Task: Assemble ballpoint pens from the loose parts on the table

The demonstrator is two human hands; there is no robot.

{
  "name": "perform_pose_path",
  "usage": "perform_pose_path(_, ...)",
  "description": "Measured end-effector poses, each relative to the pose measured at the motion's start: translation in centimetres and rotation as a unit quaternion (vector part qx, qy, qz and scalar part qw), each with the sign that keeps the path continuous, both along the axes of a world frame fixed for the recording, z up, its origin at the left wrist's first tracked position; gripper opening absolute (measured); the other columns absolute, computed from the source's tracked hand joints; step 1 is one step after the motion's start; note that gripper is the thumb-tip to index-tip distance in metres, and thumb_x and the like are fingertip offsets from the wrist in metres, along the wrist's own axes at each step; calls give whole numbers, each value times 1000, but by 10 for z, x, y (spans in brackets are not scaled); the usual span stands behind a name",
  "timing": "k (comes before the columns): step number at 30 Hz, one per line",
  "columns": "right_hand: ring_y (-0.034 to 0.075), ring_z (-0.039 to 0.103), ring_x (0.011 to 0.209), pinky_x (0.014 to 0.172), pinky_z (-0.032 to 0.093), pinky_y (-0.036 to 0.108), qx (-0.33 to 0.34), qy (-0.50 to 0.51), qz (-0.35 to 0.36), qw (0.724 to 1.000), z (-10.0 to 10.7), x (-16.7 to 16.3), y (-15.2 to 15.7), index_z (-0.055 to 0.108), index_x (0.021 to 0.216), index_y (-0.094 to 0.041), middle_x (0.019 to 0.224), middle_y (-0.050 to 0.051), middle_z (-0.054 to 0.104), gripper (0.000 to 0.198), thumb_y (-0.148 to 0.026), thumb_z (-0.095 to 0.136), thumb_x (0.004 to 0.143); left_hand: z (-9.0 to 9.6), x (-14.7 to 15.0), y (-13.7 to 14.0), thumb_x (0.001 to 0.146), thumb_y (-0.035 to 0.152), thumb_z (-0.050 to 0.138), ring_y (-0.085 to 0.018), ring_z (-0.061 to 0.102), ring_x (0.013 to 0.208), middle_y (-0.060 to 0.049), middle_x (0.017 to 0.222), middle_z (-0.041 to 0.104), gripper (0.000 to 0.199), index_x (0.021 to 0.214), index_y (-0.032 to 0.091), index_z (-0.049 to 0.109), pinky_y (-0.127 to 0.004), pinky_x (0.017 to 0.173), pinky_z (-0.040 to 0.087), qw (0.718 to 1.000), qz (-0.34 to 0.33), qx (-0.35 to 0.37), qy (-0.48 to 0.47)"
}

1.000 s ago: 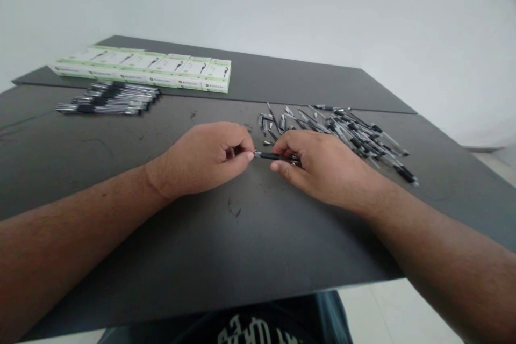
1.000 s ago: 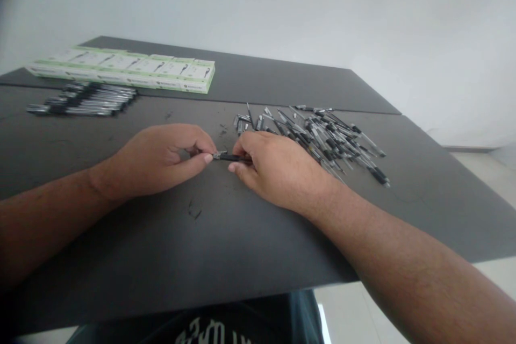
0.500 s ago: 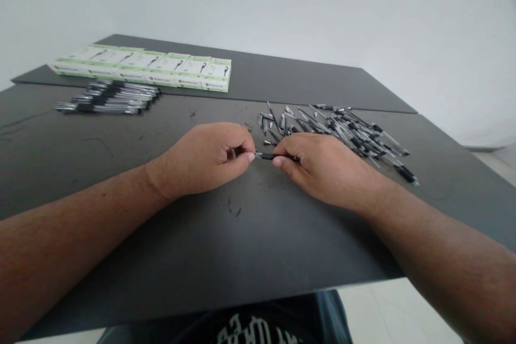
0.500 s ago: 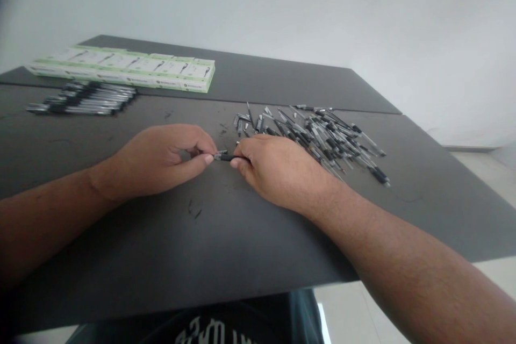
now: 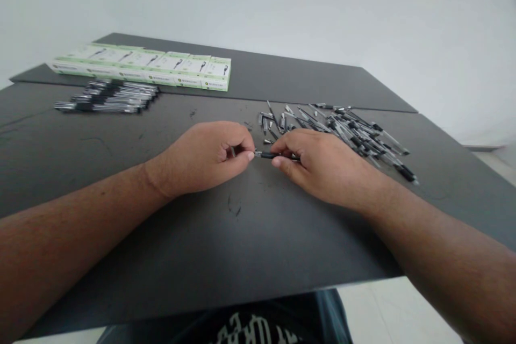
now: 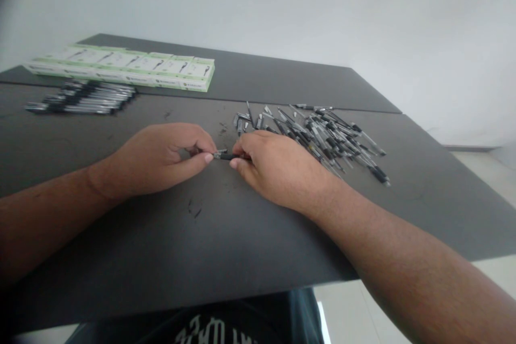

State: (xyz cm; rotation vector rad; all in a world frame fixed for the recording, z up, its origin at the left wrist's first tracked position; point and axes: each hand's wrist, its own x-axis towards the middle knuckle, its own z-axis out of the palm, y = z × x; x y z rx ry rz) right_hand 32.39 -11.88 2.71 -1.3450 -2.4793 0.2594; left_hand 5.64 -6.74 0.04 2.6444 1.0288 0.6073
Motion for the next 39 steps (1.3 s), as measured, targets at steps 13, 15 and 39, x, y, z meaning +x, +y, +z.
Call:
perform_pose_path(13,27,78,99,88,55,36,14,-2,-12,1000,1,0,0,83,114,-21,106,7,88,9,-25,80,106,-1,-1,0,102,39,56,-23,77,89,-3,96,84,24,97,26,75,-36,82,52,1000,-2,3,4)
perform_pose_path(15,26,78,99,88,54,36,9,-11,-7,1000,0,0,0,83,111,-22,105,7,88,8,-25,76,109,-1,-1,0,102,39,56,-23,77,90,-3,96,85,24,97,26,76,-36,83,53,1000,-3,1,8)
perform_pose_path(39,29,80,107,95,55,38,-7,-29,19,999,1,-1,0,86,114,-21,110,10,89,21,-26,66,117,-4,-1,2,102,39,56,-23,77,89,-3,96,85,22,95,27,74,-38,83,53,1000,-21,-2,5)
